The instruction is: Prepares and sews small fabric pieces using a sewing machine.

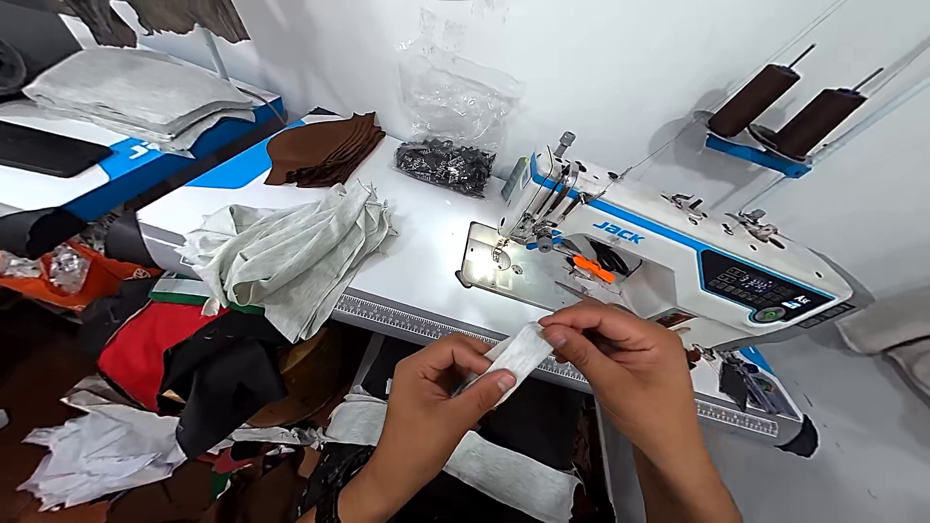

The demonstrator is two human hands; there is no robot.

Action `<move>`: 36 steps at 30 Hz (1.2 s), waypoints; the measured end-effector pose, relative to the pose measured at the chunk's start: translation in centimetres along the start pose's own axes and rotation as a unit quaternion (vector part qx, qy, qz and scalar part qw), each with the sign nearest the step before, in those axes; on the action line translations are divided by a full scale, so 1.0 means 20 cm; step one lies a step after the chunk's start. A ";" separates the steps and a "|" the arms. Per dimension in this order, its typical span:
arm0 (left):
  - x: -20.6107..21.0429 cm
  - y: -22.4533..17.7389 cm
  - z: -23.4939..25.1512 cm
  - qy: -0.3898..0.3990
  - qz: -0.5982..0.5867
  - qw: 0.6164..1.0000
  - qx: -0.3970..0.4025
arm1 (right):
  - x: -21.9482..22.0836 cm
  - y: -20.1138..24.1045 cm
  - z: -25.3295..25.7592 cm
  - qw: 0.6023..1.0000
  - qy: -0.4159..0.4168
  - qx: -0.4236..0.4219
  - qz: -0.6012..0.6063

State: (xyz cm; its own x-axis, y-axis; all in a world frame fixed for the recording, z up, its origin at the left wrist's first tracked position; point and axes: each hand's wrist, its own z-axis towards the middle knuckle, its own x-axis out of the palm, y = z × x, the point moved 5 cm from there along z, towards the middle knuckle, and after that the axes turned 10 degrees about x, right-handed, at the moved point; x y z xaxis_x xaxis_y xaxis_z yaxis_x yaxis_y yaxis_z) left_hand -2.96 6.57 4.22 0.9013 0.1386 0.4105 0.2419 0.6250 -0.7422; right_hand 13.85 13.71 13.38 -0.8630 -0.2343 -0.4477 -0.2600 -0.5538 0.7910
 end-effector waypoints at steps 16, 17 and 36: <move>-0.08 0.61 0.69 0.323 0.485 0.808 0.087 | 0.15 -0.94 0.35 0.984 -0.055 0.132 -0.103; -0.07 0.68 0.73 0.345 0.496 0.793 0.084 | 0.15 -1.00 0.40 0.980 -0.048 0.140 -0.137; -0.05 0.94 0.79 0.385 0.582 0.705 0.130 | 0.14 -1.28 0.55 0.926 -0.020 0.161 -0.340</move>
State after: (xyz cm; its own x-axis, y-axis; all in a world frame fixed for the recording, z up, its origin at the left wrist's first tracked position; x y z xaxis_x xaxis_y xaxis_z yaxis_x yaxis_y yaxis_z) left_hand -5.07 30.42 -1.78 0.3879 0.2781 -0.8787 -0.8055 0.5658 -0.1765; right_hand 13.31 36.06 -3.49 -0.4656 0.1153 -0.8774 -0.8597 -0.2944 0.4175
